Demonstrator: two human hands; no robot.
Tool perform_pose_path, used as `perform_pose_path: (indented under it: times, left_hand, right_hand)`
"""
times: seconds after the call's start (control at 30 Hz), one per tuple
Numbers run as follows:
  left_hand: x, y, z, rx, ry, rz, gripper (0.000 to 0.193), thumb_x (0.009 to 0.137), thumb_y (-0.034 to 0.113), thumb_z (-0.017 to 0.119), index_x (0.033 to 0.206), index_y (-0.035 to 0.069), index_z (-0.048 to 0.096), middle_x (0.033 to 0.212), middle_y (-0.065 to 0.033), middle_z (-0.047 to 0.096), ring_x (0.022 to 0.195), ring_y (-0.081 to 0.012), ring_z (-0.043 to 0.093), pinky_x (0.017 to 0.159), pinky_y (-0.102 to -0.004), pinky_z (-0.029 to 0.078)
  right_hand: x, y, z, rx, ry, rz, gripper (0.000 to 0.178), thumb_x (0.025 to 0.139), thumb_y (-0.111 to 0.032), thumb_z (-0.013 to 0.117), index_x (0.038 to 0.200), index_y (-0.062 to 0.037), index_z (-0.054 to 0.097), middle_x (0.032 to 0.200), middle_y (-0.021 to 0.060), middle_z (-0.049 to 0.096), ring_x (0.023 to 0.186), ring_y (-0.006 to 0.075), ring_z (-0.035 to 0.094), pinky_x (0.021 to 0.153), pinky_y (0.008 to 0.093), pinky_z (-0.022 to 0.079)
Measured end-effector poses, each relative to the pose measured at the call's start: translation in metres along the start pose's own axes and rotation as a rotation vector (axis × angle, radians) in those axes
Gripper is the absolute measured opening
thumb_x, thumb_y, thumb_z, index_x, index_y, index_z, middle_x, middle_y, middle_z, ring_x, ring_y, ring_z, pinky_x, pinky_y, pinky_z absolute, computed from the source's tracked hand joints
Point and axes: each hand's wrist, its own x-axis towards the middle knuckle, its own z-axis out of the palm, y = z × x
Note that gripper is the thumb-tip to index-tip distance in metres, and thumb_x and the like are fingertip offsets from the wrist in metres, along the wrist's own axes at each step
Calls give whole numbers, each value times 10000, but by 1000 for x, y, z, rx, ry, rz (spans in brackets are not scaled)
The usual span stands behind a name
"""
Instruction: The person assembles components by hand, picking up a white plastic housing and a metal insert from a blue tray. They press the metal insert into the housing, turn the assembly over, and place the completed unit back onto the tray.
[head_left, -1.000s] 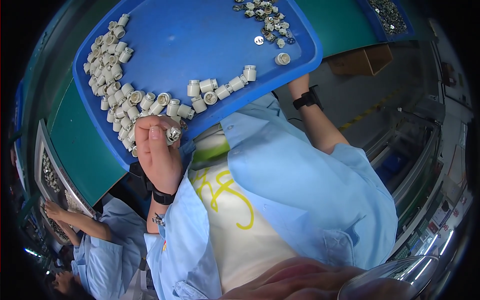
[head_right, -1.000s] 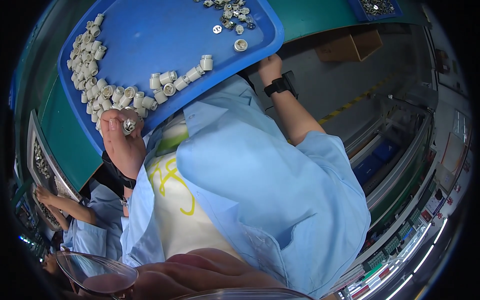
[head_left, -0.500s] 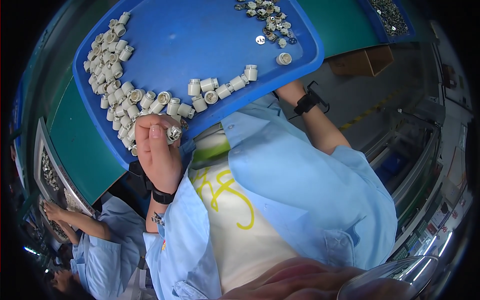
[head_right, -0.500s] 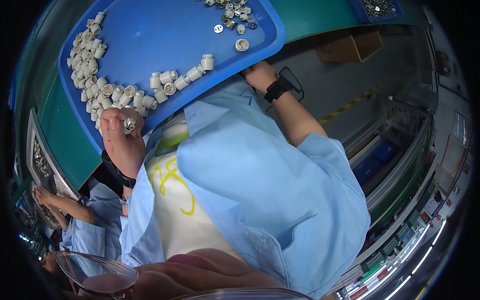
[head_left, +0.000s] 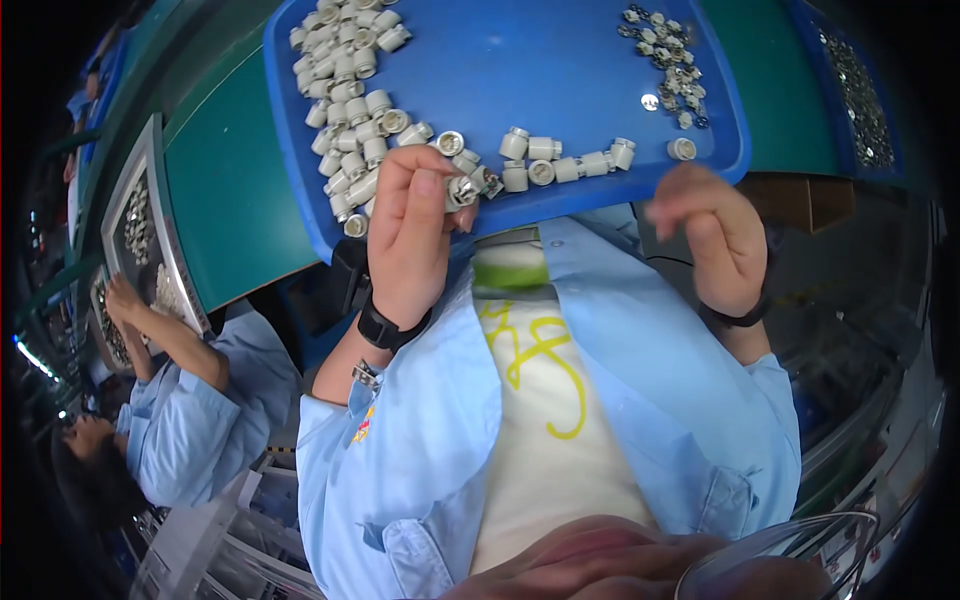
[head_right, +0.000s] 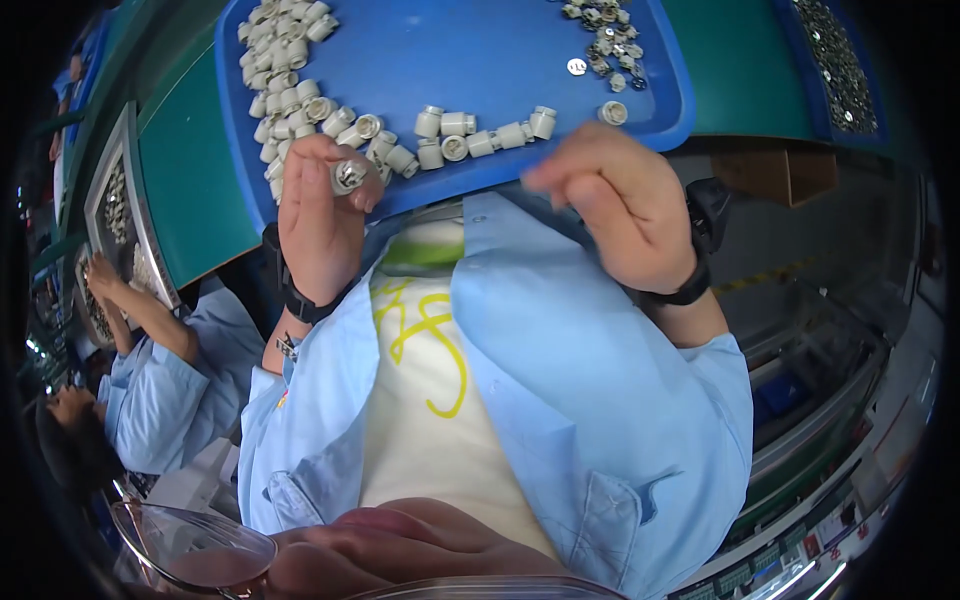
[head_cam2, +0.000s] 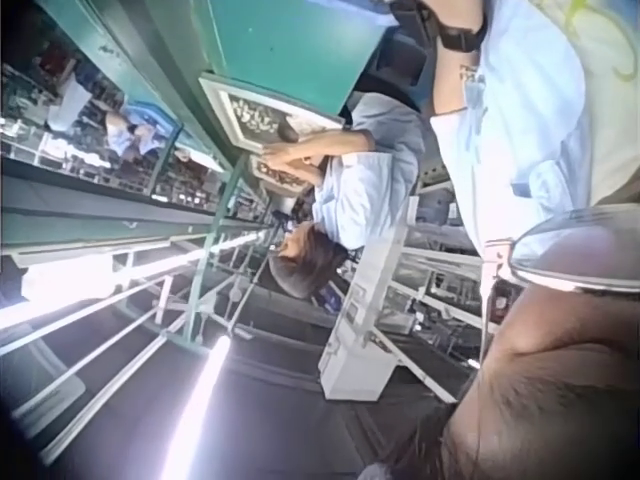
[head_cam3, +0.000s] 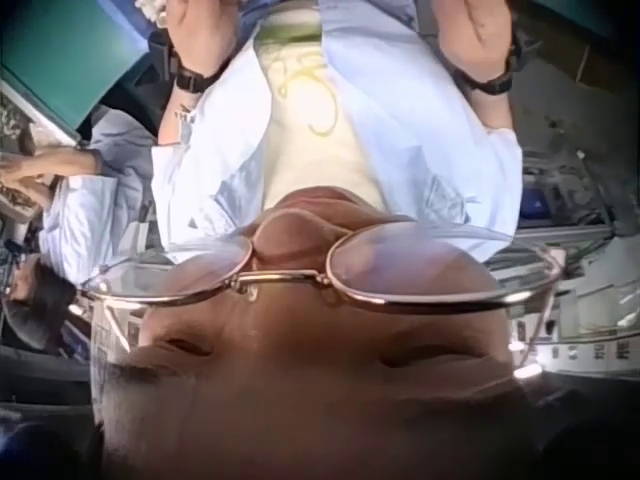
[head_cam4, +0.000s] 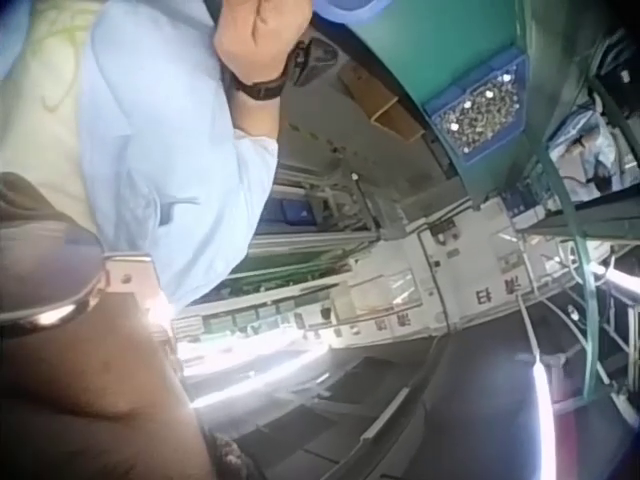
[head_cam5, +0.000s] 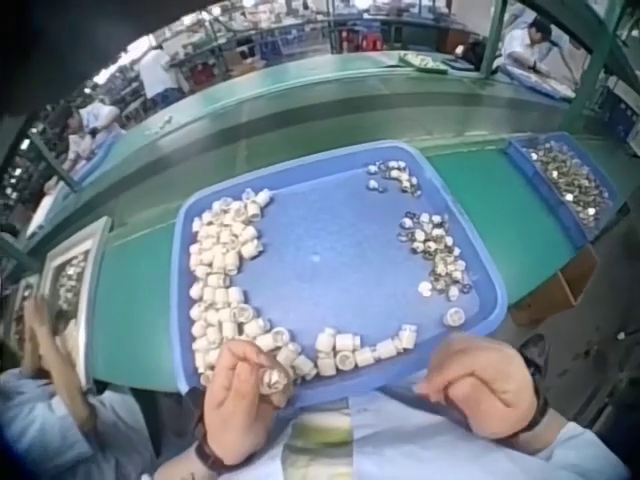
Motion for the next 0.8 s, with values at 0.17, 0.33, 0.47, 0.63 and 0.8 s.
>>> perform_pose_path:
  times: [0.17,0.33,0.47,0.63,0.8]
  left_hand:
    - [1,7,4,-91,-66,-47,185,904,247,415,945,67,412,800,-8,456,621,-67,398,571,-198,353]
    - [-3,11,8,-94,-25,-128,194,900,262,426,930,70,418,804,-3,458,612,-54,398,549,-183,353]
    - [-4,10,8,-119,0,-123,199,899,271,429,920,73,423,814,1,461,607,-44,396,539,-174,356]
    - [-2,10,7,-121,-44,-79,198,899,271,431,917,74,425,813,1,465,595,-45,394,538,-176,357]
    - [-2,14,9,-110,-6,-110,198,901,271,424,910,73,425,789,7,464,576,-44,389,520,-171,346]
  right_hand:
    - [52,-3,40,-497,-47,-346,272,704,-71,629,968,-52,568,848,101,552,747,262,526,656,325,420]
    - [65,-1,59,-353,-113,-408,456,603,-195,739,992,-31,565,900,107,560,789,236,542,700,308,435]
    - [66,1,63,-264,-136,-355,558,529,-271,775,989,-32,566,903,105,570,792,228,555,706,304,443]
    - [64,-1,62,-87,-197,-222,481,570,-188,773,973,-26,566,883,110,584,772,227,570,698,293,449]
    - [62,7,64,-190,-159,-277,360,619,-68,717,941,-14,565,853,112,586,763,227,572,678,282,452]
